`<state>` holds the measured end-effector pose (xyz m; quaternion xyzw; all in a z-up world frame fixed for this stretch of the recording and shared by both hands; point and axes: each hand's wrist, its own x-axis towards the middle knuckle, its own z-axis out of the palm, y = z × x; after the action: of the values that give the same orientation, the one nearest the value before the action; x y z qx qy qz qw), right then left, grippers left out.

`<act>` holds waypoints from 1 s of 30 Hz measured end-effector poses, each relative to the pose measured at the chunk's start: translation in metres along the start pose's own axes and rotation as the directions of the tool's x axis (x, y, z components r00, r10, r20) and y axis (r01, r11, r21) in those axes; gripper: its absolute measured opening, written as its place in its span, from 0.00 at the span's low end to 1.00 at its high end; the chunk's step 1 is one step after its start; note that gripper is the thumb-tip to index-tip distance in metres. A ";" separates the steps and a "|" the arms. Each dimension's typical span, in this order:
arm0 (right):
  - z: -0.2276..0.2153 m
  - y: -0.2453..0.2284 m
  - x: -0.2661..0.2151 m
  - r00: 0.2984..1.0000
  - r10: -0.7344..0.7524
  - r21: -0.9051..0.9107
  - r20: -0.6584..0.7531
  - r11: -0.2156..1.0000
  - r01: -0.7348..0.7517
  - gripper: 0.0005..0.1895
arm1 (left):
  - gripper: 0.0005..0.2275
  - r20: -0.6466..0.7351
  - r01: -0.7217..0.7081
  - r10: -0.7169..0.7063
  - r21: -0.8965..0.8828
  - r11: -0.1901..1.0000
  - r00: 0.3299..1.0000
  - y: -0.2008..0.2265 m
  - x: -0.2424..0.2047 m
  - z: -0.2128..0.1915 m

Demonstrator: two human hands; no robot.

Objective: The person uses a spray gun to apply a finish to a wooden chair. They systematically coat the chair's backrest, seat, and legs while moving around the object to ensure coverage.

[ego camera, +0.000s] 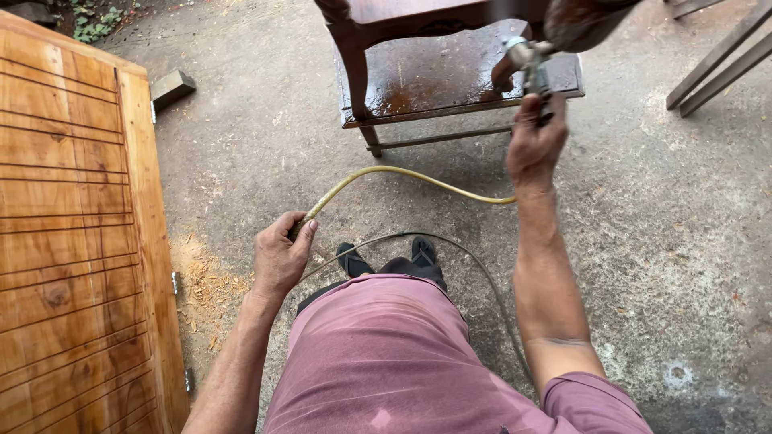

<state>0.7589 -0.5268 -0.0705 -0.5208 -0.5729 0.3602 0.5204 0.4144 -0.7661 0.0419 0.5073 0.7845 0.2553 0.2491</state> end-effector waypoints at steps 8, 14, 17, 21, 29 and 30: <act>0.065 -0.031 -0.076 0.948 0.075 0.138 0.309 0.983 -0.122 0.35 | 0.08 -0.135 0.104 -0.101 0.016 0.995 0.986 -0.016 -0.008 -0.016; 0.117 0.076 -0.097 0.877 0.373 0.245 0.303 0.859 -0.450 0.35 | 0.08 -0.094 0.171 -0.160 0.125 0.977 0.983 -0.035 -0.004 0.004; 0.152 0.149 -0.089 0.828 0.453 0.232 0.330 0.811 -0.537 0.36 | 0.08 -0.127 0.094 -0.073 0.164 0.982 0.989 -0.040 0.001 0.029; 0.204 0.222 -0.073 0.776 0.537 0.209 0.330 0.760 -0.615 0.36 | 0.06 -0.115 0.095 -0.070 0.229 0.969 0.991 -0.038 0.010 0.057; 0.233 0.240 -0.043 0.649 0.605 0.420 0.462 0.495 -0.761 0.40 | 0.06 -0.171 0.118 -0.069 0.298 0.947 0.983 -0.027 0.009 0.073; 0.225 0.230 -0.040 0.652 0.585 0.483 0.482 0.444 -0.755 0.40 | 0.06 -0.163 0.163 -0.119 0.294 0.942 0.979 -0.025 0.008 0.070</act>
<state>0.5884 -0.4910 -0.3441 -0.4419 -0.2137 0.7722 0.4035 0.4407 -0.7573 -0.0277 0.4624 0.8648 0.1480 0.1283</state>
